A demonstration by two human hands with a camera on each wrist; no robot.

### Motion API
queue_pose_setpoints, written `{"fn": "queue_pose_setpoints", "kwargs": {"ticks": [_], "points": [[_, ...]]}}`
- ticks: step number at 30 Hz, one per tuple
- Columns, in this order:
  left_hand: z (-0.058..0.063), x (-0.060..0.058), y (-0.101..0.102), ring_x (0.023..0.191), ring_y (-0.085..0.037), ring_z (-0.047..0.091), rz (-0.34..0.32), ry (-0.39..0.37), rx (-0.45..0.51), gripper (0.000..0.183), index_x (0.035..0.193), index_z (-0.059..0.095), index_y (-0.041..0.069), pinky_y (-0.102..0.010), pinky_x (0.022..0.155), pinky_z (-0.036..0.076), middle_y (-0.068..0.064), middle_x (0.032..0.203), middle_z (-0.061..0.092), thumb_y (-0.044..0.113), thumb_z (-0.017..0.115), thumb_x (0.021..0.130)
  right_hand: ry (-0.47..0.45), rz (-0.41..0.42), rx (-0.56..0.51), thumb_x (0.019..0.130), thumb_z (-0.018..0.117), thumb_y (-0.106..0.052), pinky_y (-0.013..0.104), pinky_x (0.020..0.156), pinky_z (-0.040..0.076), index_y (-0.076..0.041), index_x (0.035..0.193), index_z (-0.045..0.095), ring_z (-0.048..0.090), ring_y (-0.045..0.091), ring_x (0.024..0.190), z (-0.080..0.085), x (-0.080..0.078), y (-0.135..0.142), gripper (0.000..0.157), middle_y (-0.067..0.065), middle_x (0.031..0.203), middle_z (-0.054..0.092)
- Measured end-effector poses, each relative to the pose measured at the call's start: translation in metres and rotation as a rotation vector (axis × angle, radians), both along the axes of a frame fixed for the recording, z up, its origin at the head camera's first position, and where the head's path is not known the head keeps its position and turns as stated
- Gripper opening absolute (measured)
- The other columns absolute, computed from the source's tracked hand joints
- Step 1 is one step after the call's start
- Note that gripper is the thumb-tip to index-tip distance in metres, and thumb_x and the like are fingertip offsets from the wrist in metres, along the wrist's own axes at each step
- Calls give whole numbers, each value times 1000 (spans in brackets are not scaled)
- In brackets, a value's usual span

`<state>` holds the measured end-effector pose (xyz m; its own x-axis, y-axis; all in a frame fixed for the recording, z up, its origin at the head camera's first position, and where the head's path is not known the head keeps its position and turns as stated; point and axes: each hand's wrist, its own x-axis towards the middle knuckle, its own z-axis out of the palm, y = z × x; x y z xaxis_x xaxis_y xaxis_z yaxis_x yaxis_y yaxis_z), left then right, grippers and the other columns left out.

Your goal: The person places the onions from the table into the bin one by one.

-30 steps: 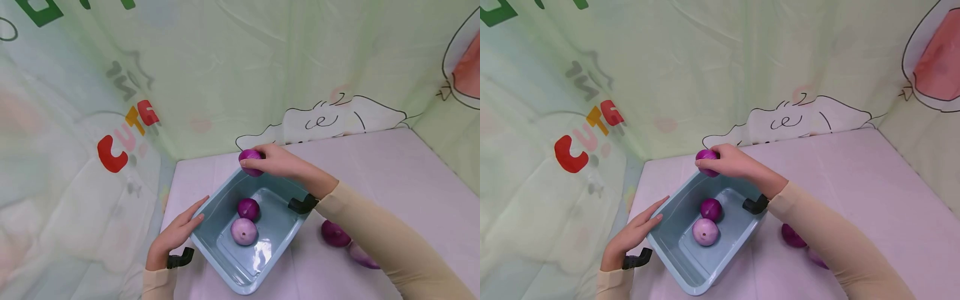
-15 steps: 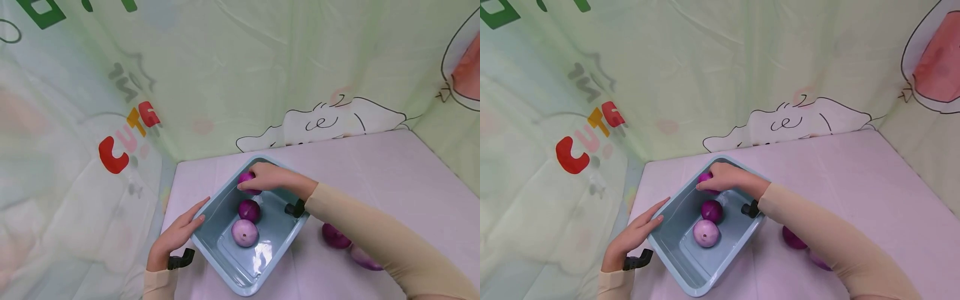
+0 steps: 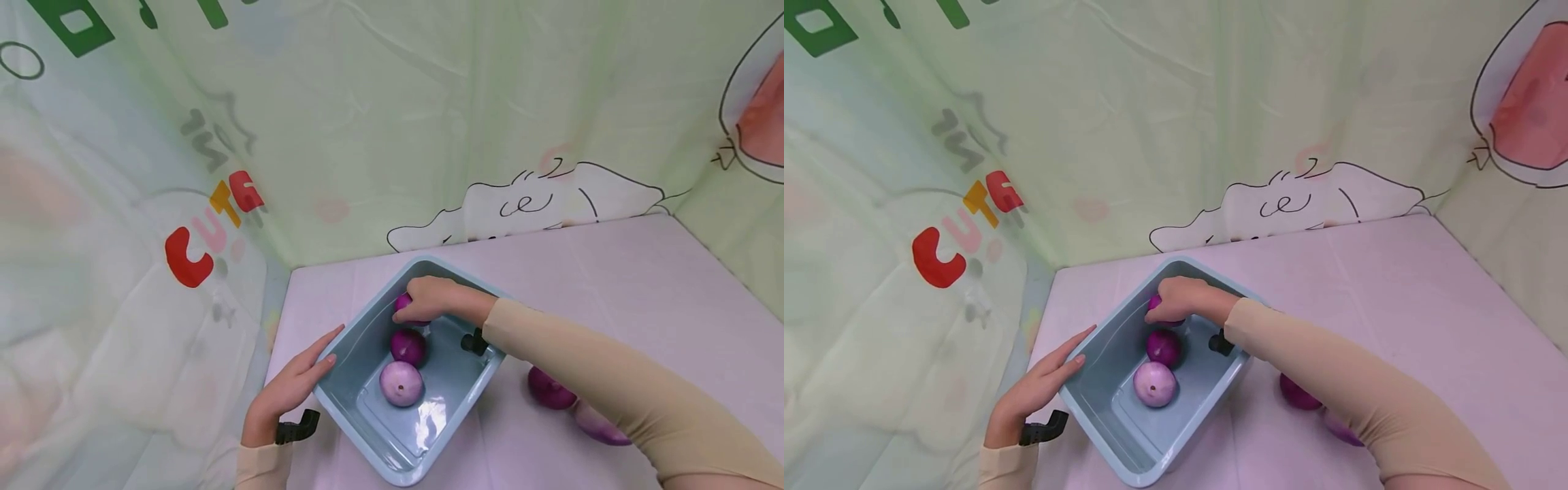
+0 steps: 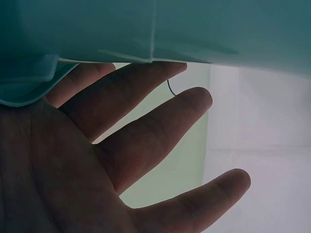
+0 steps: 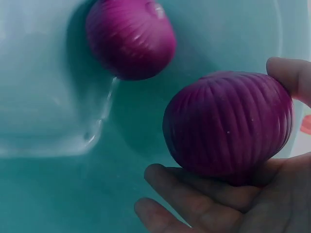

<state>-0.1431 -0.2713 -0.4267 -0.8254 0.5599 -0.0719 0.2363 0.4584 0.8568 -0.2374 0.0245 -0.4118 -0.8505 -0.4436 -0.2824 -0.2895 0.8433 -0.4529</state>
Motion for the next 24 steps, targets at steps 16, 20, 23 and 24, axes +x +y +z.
{"fn": "queue_pose_setpoints", "kwargs": {"ticks": [16,20,23,24], "points": [[0,0,-1,132,-18,35,-7,7,-4,51,152,26,17,-48,104,29,0,152,29,19,44,104,21,-19,85,83,63,-54,30,49,38,-13,62,54,54,14,54,0,0,-2,47,-1,56,54],[-1,-1,-1,132,-19,35,-11,18,-4,52,152,26,14,-49,104,30,0,152,29,18,44,103,23,-20,91,84,63,-54,29,49,37,-14,61,53,53,13,53,0,-1,-2,47,-1,55,51],[-1,0,-1,132,-19,35,-12,19,-6,51,152,27,14,-50,104,29,0,152,30,18,44,103,16,-20,90,84,63,-53,29,48,35,-13,60,53,51,13,52,0,-1,-2,47,-1,54,50],[-1,0,-1,132,-19,35,-11,17,-5,52,152,27,14,-50,104,29,0,152,30,18,44,103,13,-20,92,84,63,-53,29,48,35,-13,60,53,51,13,52,-1,-1,-2,48,-1,53,49]]}}
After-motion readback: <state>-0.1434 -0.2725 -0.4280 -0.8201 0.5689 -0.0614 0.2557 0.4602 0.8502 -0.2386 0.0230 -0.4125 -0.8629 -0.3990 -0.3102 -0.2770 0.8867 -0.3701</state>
